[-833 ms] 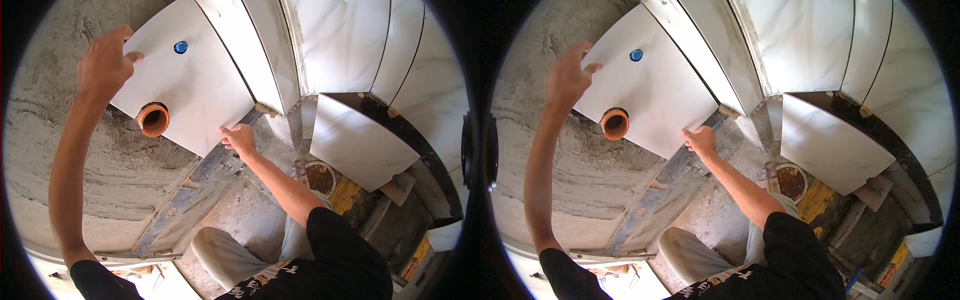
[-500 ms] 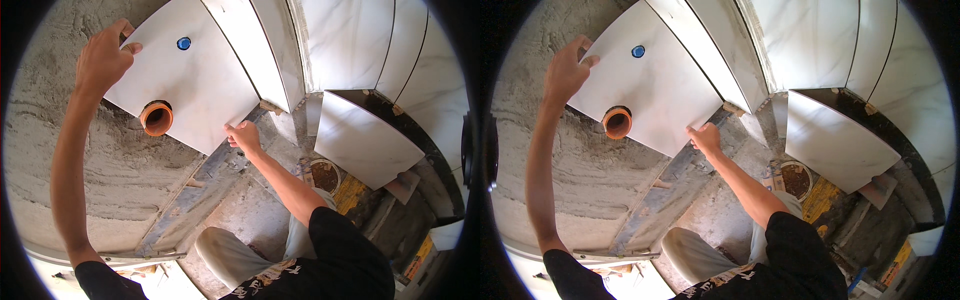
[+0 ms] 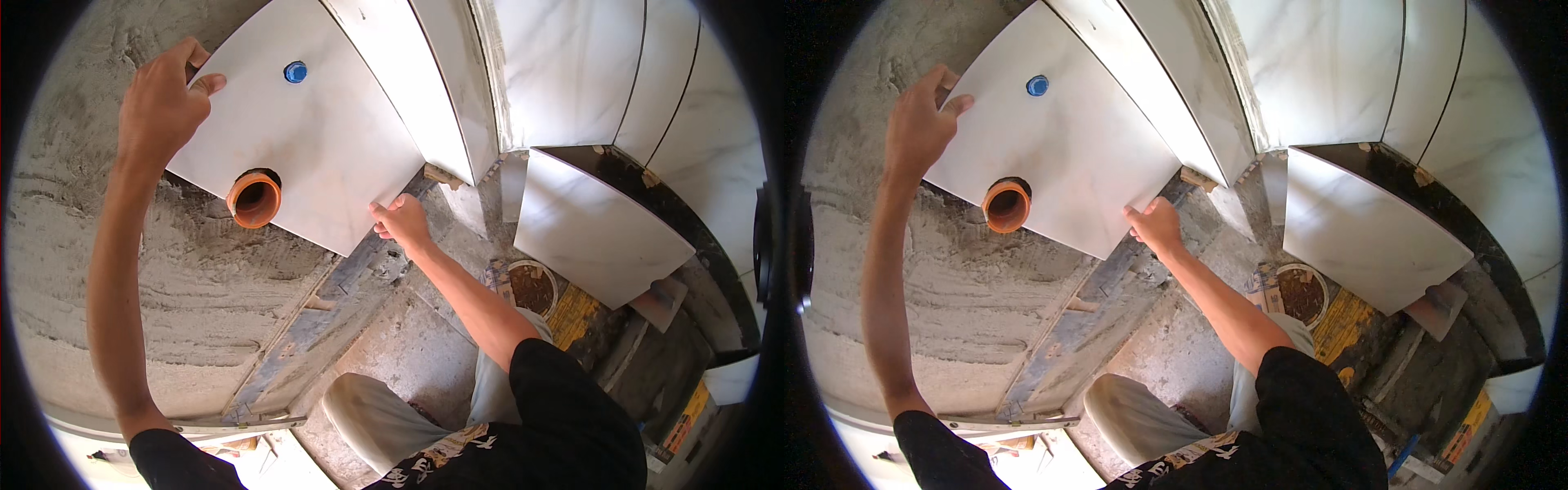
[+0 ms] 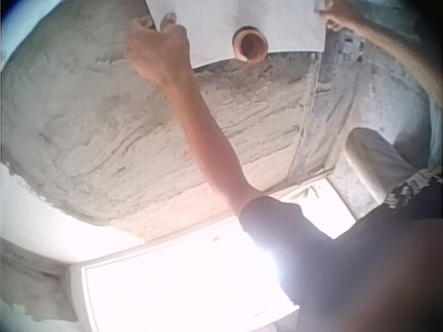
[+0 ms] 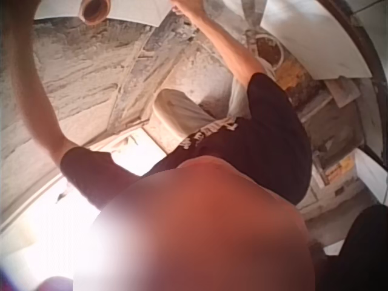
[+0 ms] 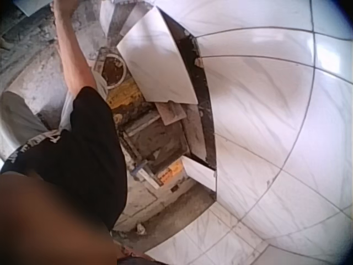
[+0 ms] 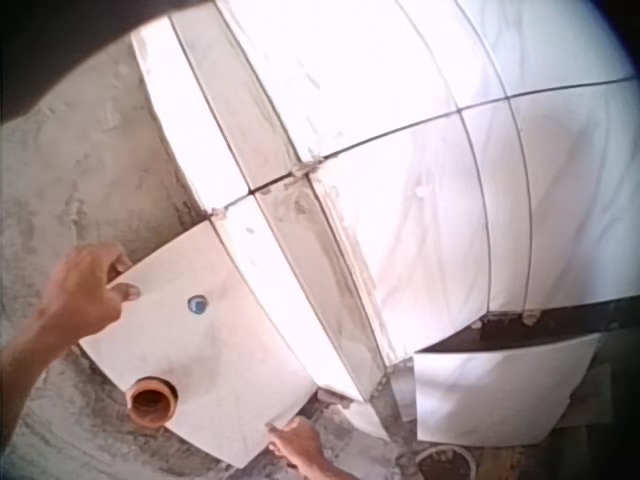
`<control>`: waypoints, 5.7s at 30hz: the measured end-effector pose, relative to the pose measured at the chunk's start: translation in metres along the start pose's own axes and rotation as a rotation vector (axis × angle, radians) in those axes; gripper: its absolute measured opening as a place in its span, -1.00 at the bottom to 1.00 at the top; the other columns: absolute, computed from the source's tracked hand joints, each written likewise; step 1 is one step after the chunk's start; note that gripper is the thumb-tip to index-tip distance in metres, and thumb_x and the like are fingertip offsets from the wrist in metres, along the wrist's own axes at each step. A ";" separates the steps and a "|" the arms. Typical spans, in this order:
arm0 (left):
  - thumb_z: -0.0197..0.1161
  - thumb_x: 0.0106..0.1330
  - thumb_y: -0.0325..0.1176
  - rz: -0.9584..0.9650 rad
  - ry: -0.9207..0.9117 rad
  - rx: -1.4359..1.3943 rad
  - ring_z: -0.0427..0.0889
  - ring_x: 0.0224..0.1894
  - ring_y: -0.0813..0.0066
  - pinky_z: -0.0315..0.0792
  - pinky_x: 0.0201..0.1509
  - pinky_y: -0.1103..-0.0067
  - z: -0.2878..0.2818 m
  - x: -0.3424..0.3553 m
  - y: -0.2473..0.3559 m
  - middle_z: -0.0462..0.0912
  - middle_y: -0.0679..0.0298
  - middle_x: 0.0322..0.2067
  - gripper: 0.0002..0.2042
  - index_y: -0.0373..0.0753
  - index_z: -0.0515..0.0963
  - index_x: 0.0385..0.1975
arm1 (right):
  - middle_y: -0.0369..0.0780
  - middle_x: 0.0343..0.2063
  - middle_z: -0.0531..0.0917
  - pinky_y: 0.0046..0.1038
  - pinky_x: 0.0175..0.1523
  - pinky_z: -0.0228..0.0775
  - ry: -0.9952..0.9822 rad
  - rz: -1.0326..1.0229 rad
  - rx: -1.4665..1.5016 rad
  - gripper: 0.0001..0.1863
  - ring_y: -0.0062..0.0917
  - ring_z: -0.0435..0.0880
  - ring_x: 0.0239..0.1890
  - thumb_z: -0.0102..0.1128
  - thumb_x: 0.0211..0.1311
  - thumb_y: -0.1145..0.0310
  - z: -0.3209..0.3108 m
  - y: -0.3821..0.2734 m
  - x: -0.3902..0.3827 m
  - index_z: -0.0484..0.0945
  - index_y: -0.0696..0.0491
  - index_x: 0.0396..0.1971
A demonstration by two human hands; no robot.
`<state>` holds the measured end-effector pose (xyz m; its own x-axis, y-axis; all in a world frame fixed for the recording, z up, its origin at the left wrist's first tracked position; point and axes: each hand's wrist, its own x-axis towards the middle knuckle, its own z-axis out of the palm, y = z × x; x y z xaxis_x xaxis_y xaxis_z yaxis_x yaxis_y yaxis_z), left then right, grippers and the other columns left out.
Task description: Fitting and installing ceramic wall tiles in a bathroom during renovation.
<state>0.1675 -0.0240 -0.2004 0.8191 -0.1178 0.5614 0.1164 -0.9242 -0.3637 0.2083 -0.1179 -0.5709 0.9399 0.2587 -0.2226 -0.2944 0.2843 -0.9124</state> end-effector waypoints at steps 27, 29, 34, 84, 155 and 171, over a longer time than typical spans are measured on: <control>0.23 0.31 -0.18 0.056 0.190 -0.116 0.67 -0.12 0.35 0.49 -0.04 0.49 0.046 0.002 -0.037 0.69 0.20 -0.17 -0.69 -0.18 0.58 -0.05 | 0.03 -0.50 0.63 -0.46 -0.53 0.65 -0.068 -0.053 0.108 -0.61 -0.35 0.73 -0.51 0.40 0.11 0.33 -0.011 0.000 0.001 0.44 0.35 -0.36; 0.32 0.22 -0.15 -0.042 0.094 -0.114 0.66 -0.07 0.28 0.46 0.07 0.42 0.004 -0.004 -0.015 0.67 0.10 -0.14 -0.65 -0.18 0.60 -0.06 | 0.01 -0.51 0.63 -0.46 -0.52 0.65 -0.089 -0.037 0.160 -0.62 -0.36 0.72 -0.53 0.40 0.12 0.34 0.004 0.000 -0.004 0.43 0.33 -0.37; 0.29 0.18 -0.42 -0.137 0.238 -0.123 0.63 -0.39 0.31 0.46 -0.30 0.49 0.009 -0.020 0.030 0.66 0.08 -0.45 -0.88 -0.28 0.62 -0.33 | -0.03 -0.53 0.64 -0.46 -0.53 0.63 -0.043 -0.030 0.149 -0.66 -0.40 0.71 -0.55 0.40 0.12 0.35 0.000 0.010 0.003 0.42 0.27 -0.41; 0.40 0.06 -0.30 0.151 0.401 0.031 0.53 -0.17 0.27 0.38 -0.09 0.39 0.022 -0.037 -0.009 0.52 0.26 -0.31 -0.66 -0.17 0.60 -0.13 | -0.20 -0.52 0.65 -0.51 -0.31 0.50 0.135 -0.578 -0.397 -0.66 -0.56 0.66 -0.44 0.44 0.03 0.24 -0.011 0.018 0.018 0.51 0.17 -0.43; 0.36 0.07 -0.45 0.087 0.563 -0.125 0.51 -0.09 0.29 0.34 0.02 0.39 0.034 -0.081 -0.035 0.51 0.29 -0.18 -0.65 -0.14 0.58 -0.08 | -0.23 -0.42 0.70 -0.48 -0.11 0.48 0.169 -1.171 -0.419 -0.92 -0.58 0.66 -0.28 0.25 0.18 0.47 0.018 -0.137 -0.062 0.62 0.15 -0.36; 0.32 0.21 -0.45 -0.923 0.446 -0.954 0.60 -0.47 0.52 0.49 -0.35 0.55 0.185 -0.253 0.084 0.65 0.21 -0.47 -0.84 -0.34 0.58 -0.26 | -0.11 -0.38 0.69 -0.36 -0.15 0.46 -0.283 -1.339 -1.734 -0.79 -0.38 0.64 -0.32 0.33 0.05 0.45 0.061 -0.389 -0.026 0.60 0.22 -0.32</control>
<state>0.0737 -0.0045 -0.5101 0.3911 0.7230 0.5695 -0.0609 -0.5971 0.7999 0.2881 -0.1789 -0.1889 0.3114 0.8034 0.5074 0.8637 -0.4620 0.2015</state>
